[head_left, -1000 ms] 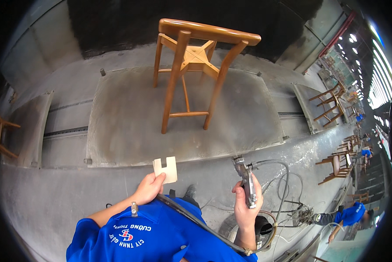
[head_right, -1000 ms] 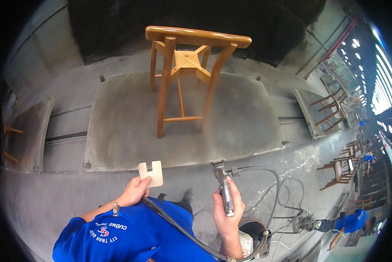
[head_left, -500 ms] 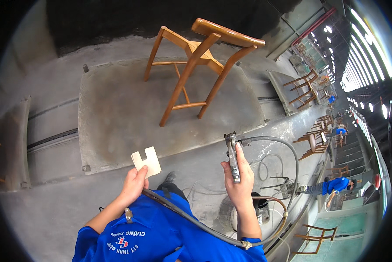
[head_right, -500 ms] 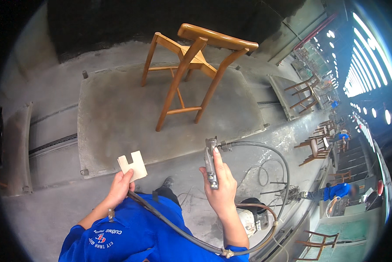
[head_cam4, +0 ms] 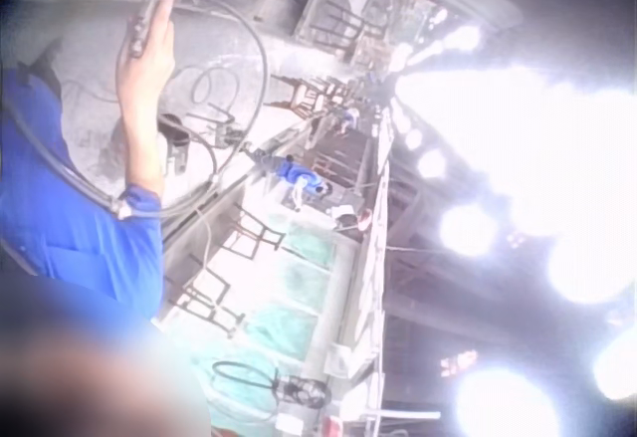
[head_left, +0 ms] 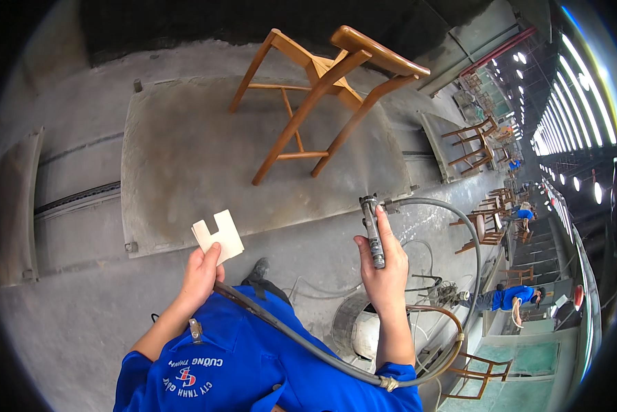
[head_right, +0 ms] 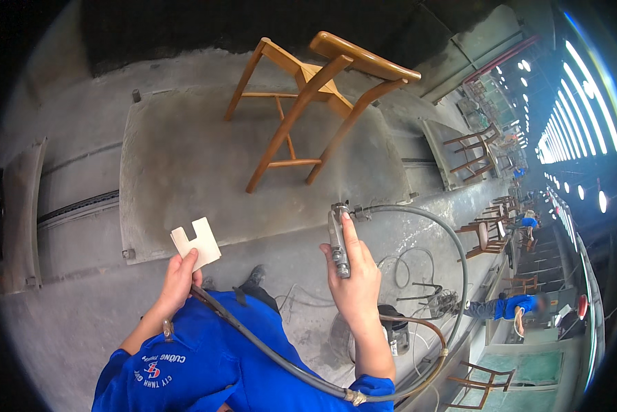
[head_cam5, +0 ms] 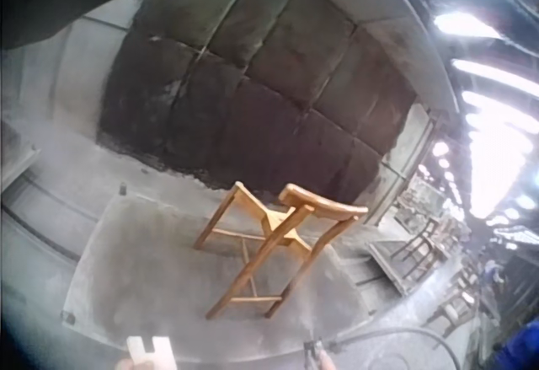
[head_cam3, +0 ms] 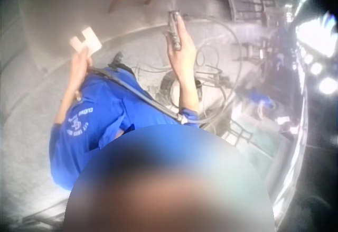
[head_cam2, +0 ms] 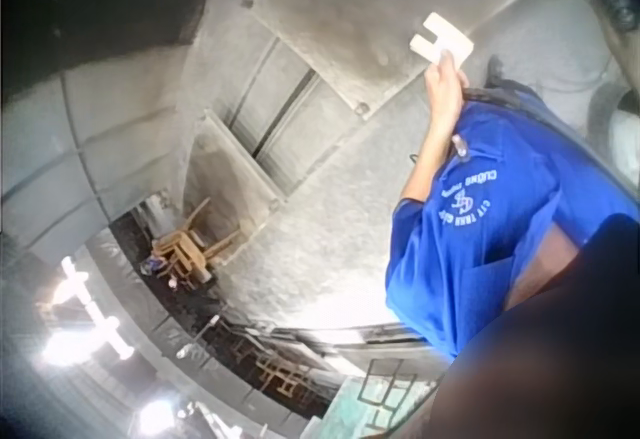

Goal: The person sprays a wooden chair with a spray gun, moving around it to cover different sides. They then wipe the chair with a cloth and continue spraying other chairs in the workshop.

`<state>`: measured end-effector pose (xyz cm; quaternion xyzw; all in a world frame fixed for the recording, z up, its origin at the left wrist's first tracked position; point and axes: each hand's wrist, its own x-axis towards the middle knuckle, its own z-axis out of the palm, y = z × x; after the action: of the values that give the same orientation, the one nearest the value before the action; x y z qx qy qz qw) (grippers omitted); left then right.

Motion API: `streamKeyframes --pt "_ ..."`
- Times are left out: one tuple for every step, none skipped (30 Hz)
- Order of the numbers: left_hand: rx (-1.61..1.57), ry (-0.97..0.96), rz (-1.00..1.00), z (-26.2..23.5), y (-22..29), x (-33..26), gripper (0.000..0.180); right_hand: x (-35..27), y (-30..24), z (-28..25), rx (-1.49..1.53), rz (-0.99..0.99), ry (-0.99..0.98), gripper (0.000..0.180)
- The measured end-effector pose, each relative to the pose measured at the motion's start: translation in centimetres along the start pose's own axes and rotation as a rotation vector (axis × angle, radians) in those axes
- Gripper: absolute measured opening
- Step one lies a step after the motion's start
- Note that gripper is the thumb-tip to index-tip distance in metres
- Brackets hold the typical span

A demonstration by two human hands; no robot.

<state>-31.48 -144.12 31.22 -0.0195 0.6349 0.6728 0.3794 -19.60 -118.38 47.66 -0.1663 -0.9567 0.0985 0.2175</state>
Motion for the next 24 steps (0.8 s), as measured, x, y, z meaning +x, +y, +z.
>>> streamKeyframes --pt "-0.004 0.005 -0.018 -0.2 0.1 -0.2 0.041 0.0 -0.4 -0.3 0.018 -0.001 -0.014 0.068" --pt "0.002 0.004 0.008 -0.6 0.0 -0.2 0.041 -0.1 -0.7 -0.3 0.038 -0.004 -0.027 0.068" --pt "0.006 0.019 0.008 -0.9 0.1 -0.5 0.041 -0.3 -1.1 -0.3 0.056 0.008 -0.036 0.068" --pt "0.009 0.040 0.004 -1.2 0.0 -0.7 0.041 -0.6 -1.6 -0.3 0.078 0.019 -0.052 0.068" --pt "0.004 0.055 0.024 -1.6 0.0 -1.0 0.041 -0.9 -2.1 -0.1 0.102 0.030 -0.070 0.068" --pt "0.002 0.068 0.046 -2.0 0.0 -1.3 0.040 -1.3 -2.6 0.3 0.143 0.076 -0.100 0.067" --pt "-0.002 0.077 0.071 -2.5 -0.1 -1.5 0.040 -1.7 -3.0 0.9 0.183 0.067 -0.144 0.067" --pt "-0.013 0.085 0.047 -3.0 0.0 -1.9 0.040 -1.9 -3.3 1.4 0.215 0.059 -0.192 0.067" --pt "-0.045 0.089 0.049 -3.5 -0.1 -2.4 0.040 -2.2 -3.4 2.1 0.243 0.050 -0.233 0.067" --pt "-0.078 0.106 0.040 -3.9 -0.2 -2.7 0.041 -2.4 -3.6 3.4 0.239 -0.002 -0.259 0.063" --pt "-0.118 0.122 0.028 -4.3 -0.3 -3.1 0.041 -2.6 -3.8 4.8 0.246 0.033 -0.333 0.061" --pt "-0.123 0.139 0.023 -4.9 -0.5 -3.6 0.041 -3.0 -4.1 6.1 0.250 0.071 -0.406 0.059" --pt "-0.134 0.156 0.016 -5.4 -0.7 -4.2 0.041 -3.4 -4.3 7.2 0.252 0.108 -0.476 0.057" --pt "-0.155 0.170 0.046 -5.9 -0.7 -4.4 0.041 -3.7 -4.7 8.1 0.227 0.150 -0.540 0.056" --pt "-0.141 0.185 0.016 -6.4 -0.8 -4.8 0.041 -4.0 -5.0 8.8 0.201 0.196 -0.598 0.054" --pt "-0.138 0.195 0.017 -6.8 -0.9 -5.1 0.041 -4.2 -5.3 9.0 0.148 0.254 -0.664 0.053" --pt "-0.135 0.210 0.005 -7.2 -0.9 -5.3 0.040 -4.2 -5.5 8.9 0.154 0.214 -0.612 0.051" --pt "-0.125 0.203 0.014 -7.6 -1.0 -5.4 0.040 -4.2 -5.7 8.5 0.134 0.187 -0.575 0.050" --pt "-0.126 0.187 0.024 -7.8 -0.9 -5.4 0.040 -4.2 -6.0 8.1 0.104 0.164 -0.533 0.049" --pt "-0.123 0.168 0.032 -8.1 -0.8 -5.5 0.040 -3.9 -6.2 7.2 0.077 0.067 -0.426 0.049" --pt "-0.117 0.154 0.026 -8.3 -0.6 -5.5 0.040 -3.7 -6.5 6.2 0.085 0.065 -0.379 0.049" --pt "-0.123 0.126 0.033 -8.5 -0.4 -5.5 0.040 -3.6 -6.9 4.9 0.081 0.064 -0.326 0.048" --pt "-0.129 0.105 0.025 -8.5 -0.2 -5.4 0.040 -3.3 -7.2 3.6 0.075 0.048 -0.263 0.048" --pt "-0.144 0.084 0.014 -8.4 0.0 -5.3 0.039 -3.3 -7.6 2.2 0.066 0.034 -0.219 0.051"
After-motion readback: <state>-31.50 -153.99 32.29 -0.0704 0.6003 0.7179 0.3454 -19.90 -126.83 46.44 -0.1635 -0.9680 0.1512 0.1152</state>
